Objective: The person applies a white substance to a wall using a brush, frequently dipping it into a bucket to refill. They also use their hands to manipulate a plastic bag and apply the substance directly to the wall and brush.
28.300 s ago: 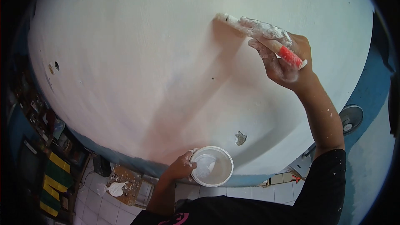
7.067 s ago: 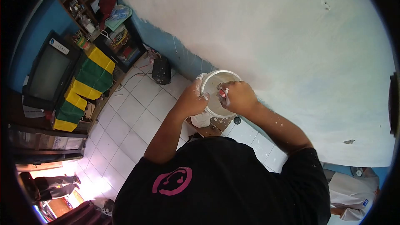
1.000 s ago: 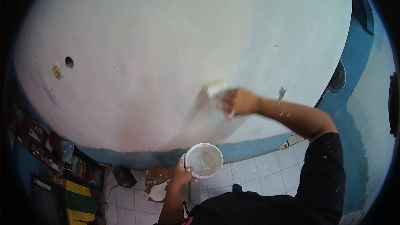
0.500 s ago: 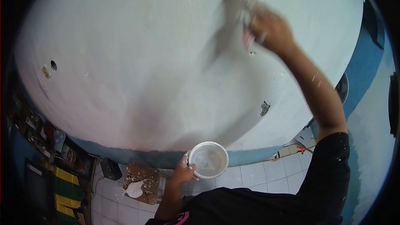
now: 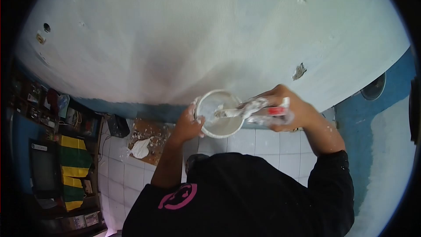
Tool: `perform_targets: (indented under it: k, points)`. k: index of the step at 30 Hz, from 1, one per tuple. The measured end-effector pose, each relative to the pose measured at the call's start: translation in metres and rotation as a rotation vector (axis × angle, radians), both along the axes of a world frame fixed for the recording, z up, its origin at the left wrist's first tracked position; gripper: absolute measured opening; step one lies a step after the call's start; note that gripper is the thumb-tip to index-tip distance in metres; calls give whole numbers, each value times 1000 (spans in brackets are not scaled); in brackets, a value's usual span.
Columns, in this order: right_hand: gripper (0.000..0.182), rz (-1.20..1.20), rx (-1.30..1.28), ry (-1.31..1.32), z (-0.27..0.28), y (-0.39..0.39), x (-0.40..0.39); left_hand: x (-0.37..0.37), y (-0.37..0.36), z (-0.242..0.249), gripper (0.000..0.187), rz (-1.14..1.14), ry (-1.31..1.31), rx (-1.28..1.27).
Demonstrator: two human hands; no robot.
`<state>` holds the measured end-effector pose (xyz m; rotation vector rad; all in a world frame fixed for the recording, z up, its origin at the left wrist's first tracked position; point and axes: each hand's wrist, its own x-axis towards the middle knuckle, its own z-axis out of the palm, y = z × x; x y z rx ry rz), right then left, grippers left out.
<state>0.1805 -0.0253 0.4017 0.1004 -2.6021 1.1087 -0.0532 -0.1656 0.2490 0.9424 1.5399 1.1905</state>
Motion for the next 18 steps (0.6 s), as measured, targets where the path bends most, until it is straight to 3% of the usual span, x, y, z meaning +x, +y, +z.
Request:
perform_targets:
  k: [6,9,11,13,18]
  points:
    - [20,-355,233,-115,-101,-29,-54,-18,7,11,52,-87,48,-1]
    - [17,-690,295,-199,-136,-43,-90,-28,4,9,53,-91,50,-5]
    - [16,-725,294,-260,-147,-49,-112,-36,2,7,54,-59,71,-39]
    - [17,-784,267,-356,-153,-56,-129,-49,4,-20,56,-25,240,150]
    - [19,-829,50,-433,-157,-78,-157,-77,-5,-37,56,-19,241,128]
